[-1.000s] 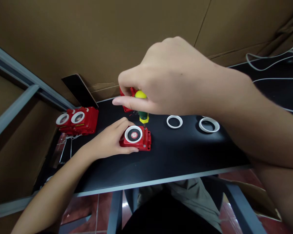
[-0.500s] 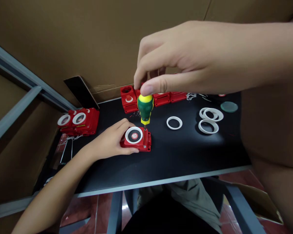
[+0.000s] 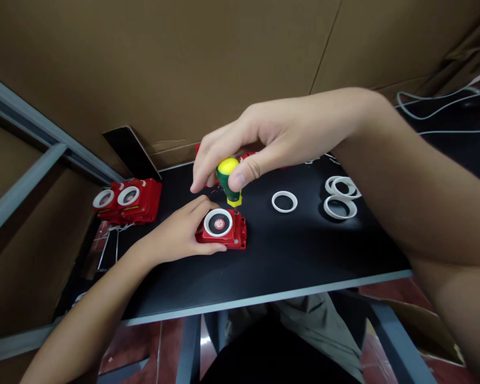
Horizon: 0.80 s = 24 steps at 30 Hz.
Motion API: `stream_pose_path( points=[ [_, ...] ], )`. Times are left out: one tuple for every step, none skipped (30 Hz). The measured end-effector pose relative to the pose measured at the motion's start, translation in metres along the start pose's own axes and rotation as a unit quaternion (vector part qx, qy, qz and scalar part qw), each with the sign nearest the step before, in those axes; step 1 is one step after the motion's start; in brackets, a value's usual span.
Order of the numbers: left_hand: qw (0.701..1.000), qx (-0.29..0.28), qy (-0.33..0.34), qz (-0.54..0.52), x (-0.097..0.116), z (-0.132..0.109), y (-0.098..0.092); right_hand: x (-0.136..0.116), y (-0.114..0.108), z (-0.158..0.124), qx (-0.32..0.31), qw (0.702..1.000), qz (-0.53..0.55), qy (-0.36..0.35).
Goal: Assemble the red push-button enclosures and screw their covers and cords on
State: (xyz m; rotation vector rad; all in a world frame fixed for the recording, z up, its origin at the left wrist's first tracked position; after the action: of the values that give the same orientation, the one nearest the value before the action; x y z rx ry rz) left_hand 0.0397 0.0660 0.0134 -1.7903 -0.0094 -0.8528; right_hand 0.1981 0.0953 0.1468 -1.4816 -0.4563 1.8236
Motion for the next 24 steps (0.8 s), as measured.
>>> stream_pose_path(
  points=[
    [1.000, 0.000, 0.001, 0.000, 0.000, 0.000, 0.000, 0.001, 0.000, 0.001, 0.004, 1.000, 0.006, -0.010],
    [1.000, 0.000, 0.001, 0.000, 0.000, 0.000, 0.000, 0.003, 0.000, 0.002, 0.007, 1.000, 0.007, -0.021],
    [1.000, -0.001, 0.002, 0.000, 0.001, 0.000, 0.000, 0.004, -0.001, 0.002, 0.010, 0.999, 0.003, -0.032],
    [1.000, -0.001, 0.002, 0.000, 0.001, 0.000, 0.000, 0.005, -0.002, 0.003, 0.014, 0.999, -0.002, -0.041],
    [1.000, -0.002, 0.001, 0.000, 0.001, 0.000, 0.000, 0.006, -0.003, 0.003, 0.018, 0.999, -0.006, -0.050],
    [1.000, -0.002, 0.000, -0.001, 0.001, 0.001, 0.000, 0.007, -0.005, 0.003, 0.024, 0.998, -0.009, -0.055],
    [1.000, -0.003, -0.001, -0.002, 0.001, 0.001, 0.000, 0.007, -0.006, 0.003, 0.030, 0.998, -0.012, -0.054],
    [1.000, -0.004, -0.001, -0.003, 0.001, 0.001, 0.000, 0.007, -0.007, 0.003, 0.038, 0.998, -0.015, -0.051],
    [1.000, -0.003, 0.000, -0.004, 0.001, 0.000, 0.000, 0.007, -0.007, 0.003, 0.047, 0.998, -0.022, -0.040],
    [1.000, -0.003, 0.001, -0.004, 0.001, 0.000, 0.000, 0.006, -0.008, 0.003, 0.054, 0.998, -0.037, -0.024],
    [1.000, -0.003, 0.001, -0.004, 0.001, 0.000, 0.000, 0.004, -0.008, 0.002, 0.059, 0.996, -0.061, -0.008],
    [1.000, -0.002, 0.002, -0.004, 0.001, 0.000, -0.001, 0.002, -0.009, 0.002, 0.063, 0.993, -0.096, 0.008],
    [1.000, -0.002, 0.002, -0.005, 0.001, 0.000, -0.001, -0.002, -0.010, 0.002, 0.066, 0.988, -0.139, 0.020],
    [1.000, -0.001, 0.002, -0.005, 0.001, 0.000, -0.001, -0.007, -0.010, 0.002, 0.068, 0.980, -0.187, 0.029],
    [1.000, -0.001, 0.003, -0.006, 0.001, 0.000, -0.001, -0.011, -0.011, 0.002, 0.067, 0.968, -0.238, 0.038],
    [1.000, -0.001, 0.003, -0.006, 0.001, 0.000, -0.001, -0.016, -0.010, 0.002, 0.065, 0.955, -0.286, 0.042],
    [1.000, -0.001, 0.003, -0.005, 0.001, 0.000, -0.001, -0.019, -0.009, 0.003, 0.060, 0.941, -0.331, 0.048],
    [1.000, -0.002, 0.002, -0.004, 0.001, 0.000, -0.001, -0.022, -0.008, 0.004, 0.052, 0.926, -0.371, 0.055],
    [1.000, -0.003, 0.003, -0.004, 0.001, 0.000, -0.001, -0.025, -0.005, 0.004, 0.044, 0.911, -0.405, 0.064],
    [1.000, -0.004, 0.004, -0.003, 0.001, 0.000, 0.000, -0.027, -0.004, 0.005, 0.037, 0.896, -0.436, 0.078],
    [1.000, -0.005, 0.005, -0.003, 0.001, 0.000, 0.000, -0.028, -0.002, 0.004, 0.031, 0.880, -0.463, 0.098],
    [1.000, -0.006, 0.007, -0.003, 0.001, 0.000, 0.000, -0.029, -0.001, 0.003, 0.026, 0.865, -0.487, 0.120],
    [1.000, -0.007, 0.007, -0.003, 0.002, 0.000, 0.000, -0.030, 0.001, 0.002, 0.020, 0.849, -0.509, 0.142],
    [1.000, -0.009, 0.007, -0.004, 0.002, 0.000, 0.000, -0.031, 0.002, 0.001, 0.014, 0.834, -0.528, 0.157]
  ],
)
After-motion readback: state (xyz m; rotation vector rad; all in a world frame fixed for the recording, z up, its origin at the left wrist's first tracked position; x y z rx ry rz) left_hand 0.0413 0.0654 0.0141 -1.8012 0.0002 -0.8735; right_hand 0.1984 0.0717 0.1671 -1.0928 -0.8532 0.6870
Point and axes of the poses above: each hand's wrist, its own z-axis towards the middle knuckle, its own y-axis out of the palm, x = y × z, the point moved 8 cm from there along z, towards the middle knuckle, and after that the axes turned 12 degrees about -y, right-handed, at the moved point
